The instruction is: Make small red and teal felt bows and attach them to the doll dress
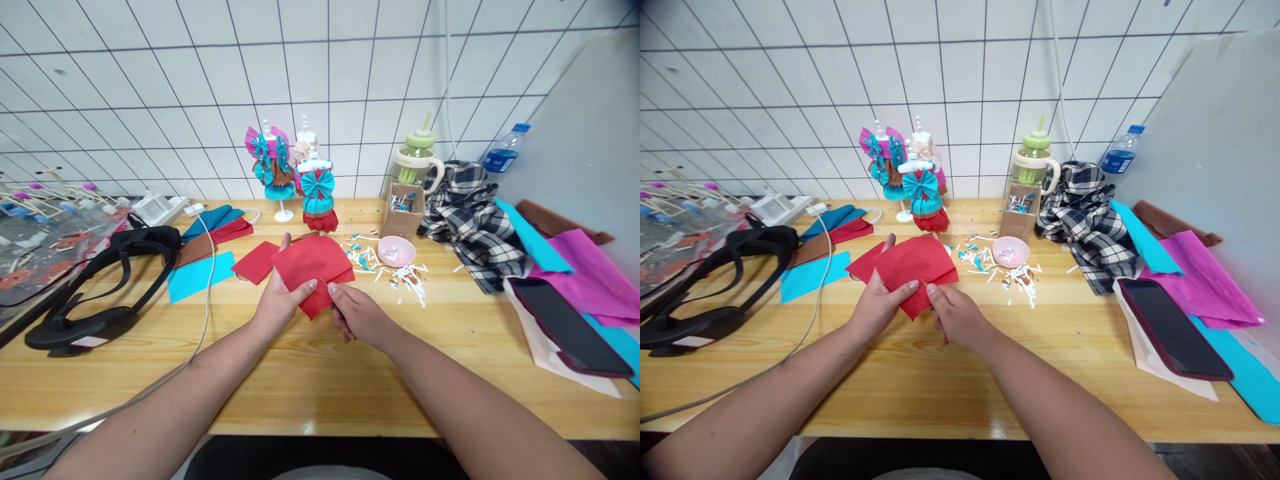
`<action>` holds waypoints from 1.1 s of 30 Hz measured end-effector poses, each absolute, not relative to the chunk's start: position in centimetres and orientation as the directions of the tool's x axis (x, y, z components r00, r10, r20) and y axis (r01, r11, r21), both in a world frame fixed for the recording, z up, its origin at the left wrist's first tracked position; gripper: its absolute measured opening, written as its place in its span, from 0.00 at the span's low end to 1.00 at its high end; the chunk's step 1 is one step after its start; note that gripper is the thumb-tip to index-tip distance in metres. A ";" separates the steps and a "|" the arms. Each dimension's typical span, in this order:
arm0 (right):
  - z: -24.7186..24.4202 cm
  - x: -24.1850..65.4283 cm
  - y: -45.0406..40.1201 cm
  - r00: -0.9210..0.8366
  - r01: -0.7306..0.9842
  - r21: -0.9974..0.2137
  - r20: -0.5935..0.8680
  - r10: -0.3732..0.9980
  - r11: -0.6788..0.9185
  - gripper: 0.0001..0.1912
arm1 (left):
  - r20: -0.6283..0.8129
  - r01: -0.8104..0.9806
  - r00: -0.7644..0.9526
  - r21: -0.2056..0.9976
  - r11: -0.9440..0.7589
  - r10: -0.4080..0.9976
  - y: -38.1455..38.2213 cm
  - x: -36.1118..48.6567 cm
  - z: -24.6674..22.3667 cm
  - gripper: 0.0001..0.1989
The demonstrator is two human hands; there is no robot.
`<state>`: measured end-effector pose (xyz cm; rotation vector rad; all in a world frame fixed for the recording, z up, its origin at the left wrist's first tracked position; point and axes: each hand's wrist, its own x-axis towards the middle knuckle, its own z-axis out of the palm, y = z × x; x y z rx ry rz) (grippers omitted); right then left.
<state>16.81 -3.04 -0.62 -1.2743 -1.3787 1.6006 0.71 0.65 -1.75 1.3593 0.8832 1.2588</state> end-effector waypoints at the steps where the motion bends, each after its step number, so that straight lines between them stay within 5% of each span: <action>1: -0.7 16.8 -3.0 -0.308 0.112 -0.970 -0.241 0.920 -0.217 0.21 | 0.209 -0.127 0.181 0.974 -0.188 0.961 0.6 0.8 -1.7 0.49; 33: -0.6 16.6 -3.2 -0.260 0.095 -0.970 -0.241 0.935 -0.224 0.21 | 0.198 -0.088 0.171 0.979 -0.185 0.965 -0.4 1.6 -0.8 0.50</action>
